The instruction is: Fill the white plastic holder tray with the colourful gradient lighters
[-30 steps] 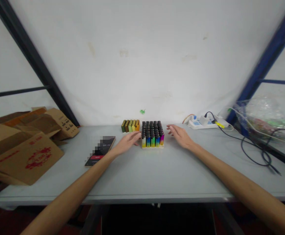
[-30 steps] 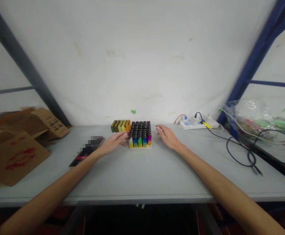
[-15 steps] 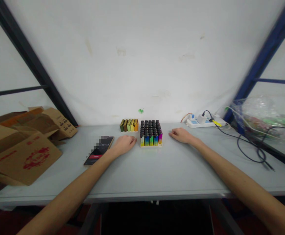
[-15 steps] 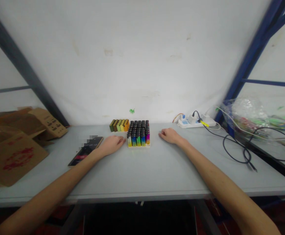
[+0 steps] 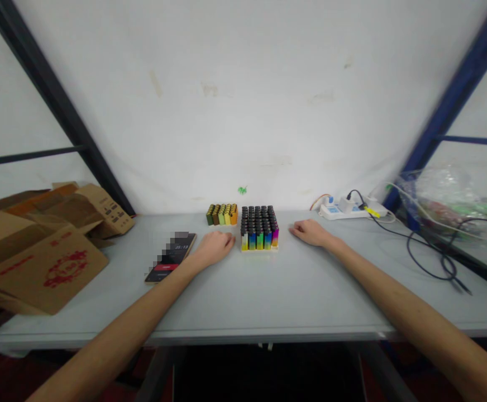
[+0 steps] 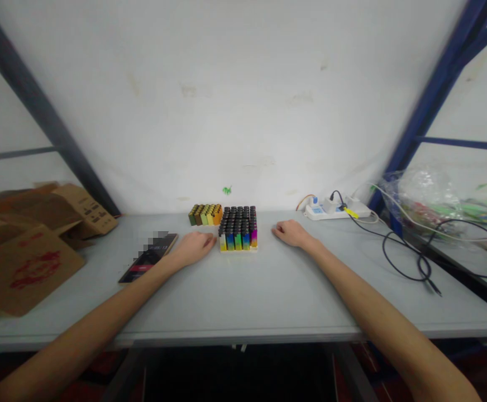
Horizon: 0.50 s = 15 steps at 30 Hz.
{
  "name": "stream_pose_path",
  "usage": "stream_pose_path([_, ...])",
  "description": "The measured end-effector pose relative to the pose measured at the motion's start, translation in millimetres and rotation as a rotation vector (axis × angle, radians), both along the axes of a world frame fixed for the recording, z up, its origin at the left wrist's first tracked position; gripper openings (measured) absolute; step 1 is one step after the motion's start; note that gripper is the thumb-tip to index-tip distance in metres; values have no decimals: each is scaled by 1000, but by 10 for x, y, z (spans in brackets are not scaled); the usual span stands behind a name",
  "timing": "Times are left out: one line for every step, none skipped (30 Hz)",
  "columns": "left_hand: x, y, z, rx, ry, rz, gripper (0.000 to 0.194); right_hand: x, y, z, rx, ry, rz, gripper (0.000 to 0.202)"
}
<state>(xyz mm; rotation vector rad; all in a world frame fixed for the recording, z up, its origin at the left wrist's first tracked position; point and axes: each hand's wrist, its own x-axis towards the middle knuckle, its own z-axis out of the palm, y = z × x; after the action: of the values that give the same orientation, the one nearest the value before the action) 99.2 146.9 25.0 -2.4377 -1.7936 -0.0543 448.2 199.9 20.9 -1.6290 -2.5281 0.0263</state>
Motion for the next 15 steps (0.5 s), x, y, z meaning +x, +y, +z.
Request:
stream_pose_path([2,-3,6,1,3,1,45,2,3,-6,-1,1,3,49])
stream_pose_path([4,-7,14,2,6,3,45,3,6,-13,-2,4,7,50])
stream_pose_path([7,-10,23,3,8,7,45,3,7,-18,-3,8,11,52])
stream_pose_path([9,-14,32,4,9,14,45,1,7,-22,-3,12,14,54])
stream_pose_path([10,-17,41,5,8,23,46,-1,6,-25,-3,16,17,55])
stream_pose_path([11,-20,49,7,7,33,46,-4,4,-26,-3,19,20,56])
stream_pose_path([12,-23,55,9,6,45,46,-7,2,-27,-1,22,21,57])
stream_pose_path([13,-25,59,11,5,57,46,-10,-1,-26,1,23,21,57])
stream_pose_path([13,-27,61,14,4,71,47,-13,-3,-26,4,26,21,57])
stream_pose_path([13,-28,60,18,2,86,47,-15,-5,-25,6,28,19,57])
stream_pose_path([12,-29,56,24,0,105,48,-17,-5,-25,7,30,17,57])
stream_pose_path([9,-28,52,32,-1,127,48,-17,-4,-25,6,32,15,57])
stream_pose_path([4,-25,46,42,-3,154,49,-17,-2,-26,3,36,15,56])
stream_pose_path([-6,-19,40,51,-4,183,49,-16,0,-28,-1,40,16,55])
stream_pose_path([-20,-10,35,59,-5,212,50,-14,3,-30,-5,46,17,54])
